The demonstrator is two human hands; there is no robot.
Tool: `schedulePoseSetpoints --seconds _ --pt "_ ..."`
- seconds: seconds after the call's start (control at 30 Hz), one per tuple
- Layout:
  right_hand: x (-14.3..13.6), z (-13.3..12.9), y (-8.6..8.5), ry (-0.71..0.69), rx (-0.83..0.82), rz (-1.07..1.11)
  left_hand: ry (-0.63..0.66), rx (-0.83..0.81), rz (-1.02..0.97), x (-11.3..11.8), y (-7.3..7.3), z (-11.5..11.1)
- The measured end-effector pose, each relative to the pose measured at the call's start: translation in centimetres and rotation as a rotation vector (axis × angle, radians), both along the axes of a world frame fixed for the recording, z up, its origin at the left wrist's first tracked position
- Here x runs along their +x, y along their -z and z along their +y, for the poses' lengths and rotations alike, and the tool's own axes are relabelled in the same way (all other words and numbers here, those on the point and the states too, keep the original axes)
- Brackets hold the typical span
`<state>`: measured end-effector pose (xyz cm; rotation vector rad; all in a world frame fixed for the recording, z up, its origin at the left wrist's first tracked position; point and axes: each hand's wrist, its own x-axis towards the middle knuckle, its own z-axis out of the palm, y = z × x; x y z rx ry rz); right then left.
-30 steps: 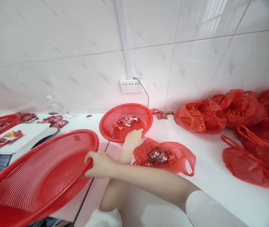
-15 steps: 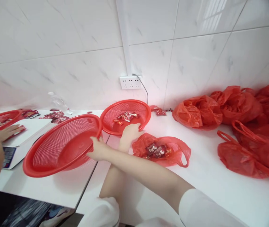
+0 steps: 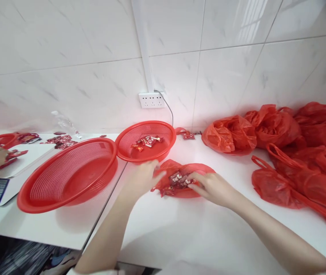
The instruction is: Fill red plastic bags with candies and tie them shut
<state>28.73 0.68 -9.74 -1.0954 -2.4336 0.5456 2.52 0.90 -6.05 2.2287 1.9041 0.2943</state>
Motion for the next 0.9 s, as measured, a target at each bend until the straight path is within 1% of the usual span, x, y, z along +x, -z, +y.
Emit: schedulePoseSetpoints --seconds 0.03,0.1,0.17,0.2,0.27,0.33,0.43,0.5,0.57,0.63,0.7,0.77,0.83,0.9 --pt "1.6 -0.1 1.0 0.071 -0.013 -0.131 0.003 -0.054 0.028 -0.2 1.2 -1.0" --pt "4.1 -0.6 3.0 0.122 -0.093 -0.333 0.025 -0.095 0.092 -0.6 4.0 -2.2" --pt "5.8 -1.1 4.6 0.146 -0.214 -0.409 -0.004 -0.102 0.112 -1.1 6.5 -2.6" --pt "6.3 -1.3 5.2 0.163 -0.265 -0.412 -0.034 -0.085 0.112 -1.4 7.4 -2.5" --pt "7.2 -1.6 6.0 0.198 -0.324 -0.396 -0.075 -0.079 0.093 -1.7 8.4 -2.2" --pt "7.7 -1.6 6.1 0.215 -0.342 -0.364 -0.055 -0.090 0.028 -1.7 8.5 -2.0" --pt "8.3 -1.0 5.2 0.221 -0.363 -0.210 0.009 -0.076 -0.145 -1.4 7.6 -1.9" --pt "8.7 -0.1 4.0 0.242 -0.351 -0.053 0.009 -0.069 -0.346 -1.2 6.6 -1.7" --pt "9.0 0.9 2.4 0.255 -0.323 0.137 -0.023 -0.051 -0.594 -1.0 5.0 -1.3" --pt "9.1 2.1 0.8 0.247 -0.317 0.376 -0.071 0.040 -0.782 -0.8 3.1 -0.4" --pt "8.9 3.4 -0.7 0.257 -0.305 0.603 -0.067 0.134 -0.886 -0.6 0.9 0.6" --pt "8.4 4.5 -1.8 0.303 -0.250 0.755 -0.076 0.168 -0.954 -0.4 -1.0 1.8" --pt "7.6 5.5 -2.7 0.354 -0.164 0.830 -0.103 0.179 -0.997 -0.1 -2.4 2.8" --pt "6.6 6.1 -3.6 0.408 -0.045 0.825 -0.117 0.186 -1.016 0.1 -3.3 3.6"
